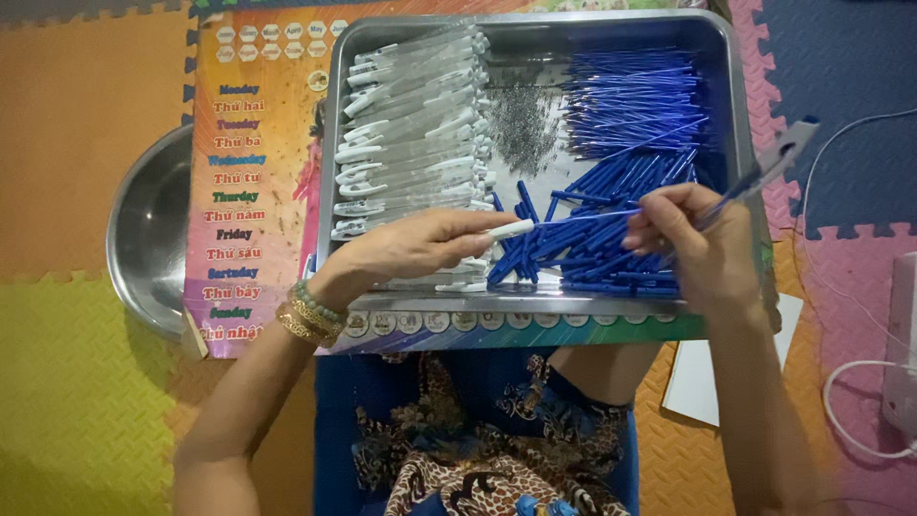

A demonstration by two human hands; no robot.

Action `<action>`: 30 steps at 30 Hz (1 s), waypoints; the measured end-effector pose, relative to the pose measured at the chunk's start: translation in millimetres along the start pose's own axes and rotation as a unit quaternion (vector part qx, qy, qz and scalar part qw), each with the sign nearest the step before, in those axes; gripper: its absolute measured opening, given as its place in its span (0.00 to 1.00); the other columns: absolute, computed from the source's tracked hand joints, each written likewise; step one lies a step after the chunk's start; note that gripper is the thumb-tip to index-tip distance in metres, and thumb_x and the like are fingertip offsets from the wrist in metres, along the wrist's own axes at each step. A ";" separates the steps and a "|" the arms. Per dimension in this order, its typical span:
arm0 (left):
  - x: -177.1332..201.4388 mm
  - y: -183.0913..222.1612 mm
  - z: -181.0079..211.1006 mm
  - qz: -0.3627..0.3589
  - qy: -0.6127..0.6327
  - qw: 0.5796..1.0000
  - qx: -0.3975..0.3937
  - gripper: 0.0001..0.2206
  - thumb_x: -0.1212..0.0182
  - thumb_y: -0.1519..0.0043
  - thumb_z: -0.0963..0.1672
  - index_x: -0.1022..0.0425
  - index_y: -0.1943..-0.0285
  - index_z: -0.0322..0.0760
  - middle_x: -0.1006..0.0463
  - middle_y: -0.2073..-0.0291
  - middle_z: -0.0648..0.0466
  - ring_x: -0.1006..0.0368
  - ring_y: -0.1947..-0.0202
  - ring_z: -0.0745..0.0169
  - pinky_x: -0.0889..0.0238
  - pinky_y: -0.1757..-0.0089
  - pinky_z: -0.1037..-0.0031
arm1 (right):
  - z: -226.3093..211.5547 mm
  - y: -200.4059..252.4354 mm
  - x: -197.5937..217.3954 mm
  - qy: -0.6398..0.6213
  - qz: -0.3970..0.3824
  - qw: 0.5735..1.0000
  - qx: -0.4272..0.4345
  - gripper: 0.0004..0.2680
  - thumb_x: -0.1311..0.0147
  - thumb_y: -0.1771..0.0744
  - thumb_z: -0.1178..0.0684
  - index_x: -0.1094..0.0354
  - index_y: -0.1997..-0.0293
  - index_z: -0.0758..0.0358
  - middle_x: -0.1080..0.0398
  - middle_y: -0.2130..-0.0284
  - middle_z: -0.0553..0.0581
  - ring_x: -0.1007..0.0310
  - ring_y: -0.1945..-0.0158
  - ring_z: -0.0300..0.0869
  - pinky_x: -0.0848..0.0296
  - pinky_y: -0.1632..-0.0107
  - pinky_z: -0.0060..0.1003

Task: The person assembles pens by inserting ink refills into white pen barrels and then attaching blue caps, handling the components from a metal tray and placing the finished pens into a metal bowl.

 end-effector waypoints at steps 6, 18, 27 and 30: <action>4.8 14.2 5.2 0.034 0.004 0.996 0.078 0.33 0.60 0.28 0.58 0.38 0.13 0.50 0.28 0.65 0.60 0.41 0.72 0.67 0.48 0.68 0.73 | -10.5 -46.1 33.5 0.061 -0.009 0.996 0.066 0.05 0.47 0.20 0.55 0.29 0.44 0.66 0.23 0.58 0.57 0.19 0.60 0.38 0.18 0.57 0.26; 20.1 4.2 -6.3 0.112 0.138 0.978 0.107 0.28 0.50 0.26 0.48 0.39 0.14 0.45 0.21 0.56 0.57 0.31 0.68 0.71 0.30 0.66 0.79 | -34.0 -95.4 32.9 0.314 0.086 0.945 0.008 0.06 0.60 0.23 0.55 0.37 0.45 0.63 0.27 0.60 0.58 0.11 0.59 0.52 0.31 0.74 0.30; 32.9 -31.4 9.3 0.185 -0.006 0.983 0.014 0.19 0.40 0.28 0.45 0.24 0.28 0.35 0.12 0.57 0.40 0.15 0.67 0.54 0.19 0.64 0.62 | -37.3 -53.4 -61.9 -0.037 -0.031 0.999 -0.016 0.16 0.45 0.25 0.42 0.26 0.42 0.68 0.19 0.54 0.68 0.14 0.59 0.46 0.11 0.56 0.45; 35.3 -44.5 31.3 0.187 -0.216 0.958 0.002 0.13 0.35 0.30 0.43 0.17 0.37 0.43 0.12 0.60 0.47 0.13 0.64 0.50 0.19 0.63 0.64 | -16.1 -50.5 -93.9 -0.155 -0.090 0.974 -0.136 0.17 0.47 0.27 0.43 0.26 0.42 0.72 0.21 0.62 0.61 0.12 0.58 0.52 0.10 0.52 0.52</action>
Point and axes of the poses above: each hand's wrist, its own y-axis away from the middle knuckle, its own x-axis out of the back of the hand, z = x × y, the point moved 5 cm from there along -y, towards the middle knuckle
